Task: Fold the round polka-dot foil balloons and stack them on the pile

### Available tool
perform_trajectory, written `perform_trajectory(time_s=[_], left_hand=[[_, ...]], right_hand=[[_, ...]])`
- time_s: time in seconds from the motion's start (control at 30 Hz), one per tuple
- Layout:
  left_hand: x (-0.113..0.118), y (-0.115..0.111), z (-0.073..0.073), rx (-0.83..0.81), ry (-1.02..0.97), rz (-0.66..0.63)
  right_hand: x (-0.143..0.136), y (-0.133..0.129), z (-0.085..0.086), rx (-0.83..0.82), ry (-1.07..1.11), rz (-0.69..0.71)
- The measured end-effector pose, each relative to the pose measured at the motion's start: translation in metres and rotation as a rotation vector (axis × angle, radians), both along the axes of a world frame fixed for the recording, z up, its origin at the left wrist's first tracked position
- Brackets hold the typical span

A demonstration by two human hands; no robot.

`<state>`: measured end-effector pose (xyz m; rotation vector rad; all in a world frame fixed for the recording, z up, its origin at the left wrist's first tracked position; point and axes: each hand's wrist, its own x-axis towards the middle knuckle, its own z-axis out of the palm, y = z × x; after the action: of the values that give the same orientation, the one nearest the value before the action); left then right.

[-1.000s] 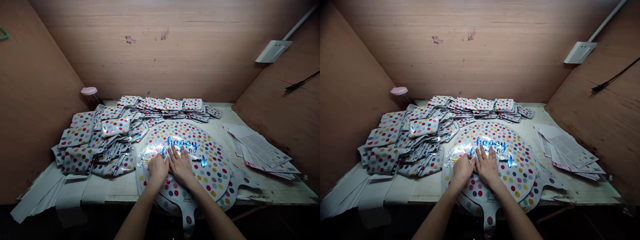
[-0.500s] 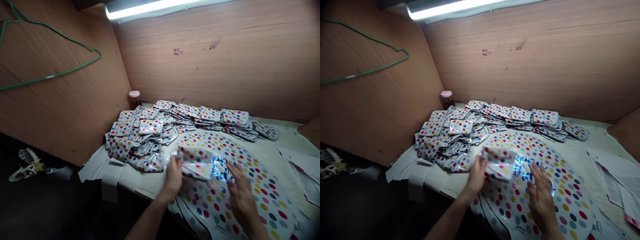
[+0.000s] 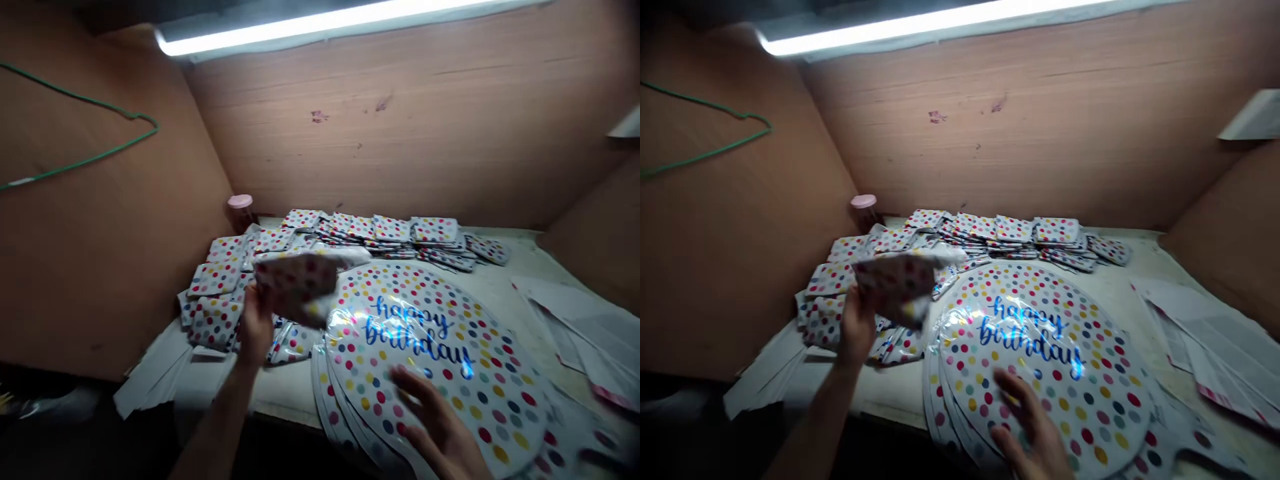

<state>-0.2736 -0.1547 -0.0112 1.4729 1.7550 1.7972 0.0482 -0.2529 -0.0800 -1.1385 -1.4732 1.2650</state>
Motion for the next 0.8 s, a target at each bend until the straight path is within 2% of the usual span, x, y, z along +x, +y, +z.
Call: perform_trajectory(time_s=[0.03,0.07,0.1,0.17,0.23,0.3,0.37,0.47,0.57,0.63,0.67,0.73,0.8], left_hand=[[0.03,-0.017,-0.014,-0.014,-0.009,-0.132],[0.057,-0.033,-0.025,-0.046,-0.016,-0.288],[0.079,-0.049,-0.034,-0.083,-0.048,-0.42],[0.108,-0.07,-0.041,-0.167,-0.182,-0.571],[0.12,-0.079,-0.039,-0.276,-0.402,-0.618],[0.121,-0.08,-0.034,-0.399,-0.62,-0.661],[0.122,-0.08,-0.029,-0.485,-0.747,-0.677],[0.131,-0.086,-0.03,-0.495,-0.737,-0.66],[0.135,-0.09,-0.035,-0.491,-0.647,-0.672],[0.115,-0.076,-0.035,-0.442,-0.584,-0.544],[0.094,-0.062,-0.033,-0.384,-0.537,-0.428],[0.028,-0.024,-0.02,-0.22,-0.385,-0.142],[-0.054,0.016,0.002,-0.075,-0.156,0.138]], right_hand=[[-0.017,0.002,0.013,-0.063,0.204,0.024],[-0.031,0.004,0.023,-0.126,0.313,-0.002],[-0.042,0.006,0.03,-0.201,0.343,-0.084],[-0.053,0.008,0.035,-0.277,0.374,-0.253],[-0.052,0.006,0.033,-0.281,0.394,-0.336],[-0.043,0.003,0.027,-0.275,0.419,-0.326],[-0.034,0.001,0.021,-0.304,0.442,-0.348],[-0.026,0.002,0.017,-0.307,0.47,-0.416],[-0.026,0.006,0.023,-0.258,0.377,-0.432],[-0.022,0.005,0.026,-0.196,0.268,-0.37],[-0.016,0.003,0.026,-0.146,0.203,-0.336],[0.002,-0.004,0.019,-0.032,0.035,-0.264],[0.027,-0.012,0.002,0.059,-0.196,-0.203]])
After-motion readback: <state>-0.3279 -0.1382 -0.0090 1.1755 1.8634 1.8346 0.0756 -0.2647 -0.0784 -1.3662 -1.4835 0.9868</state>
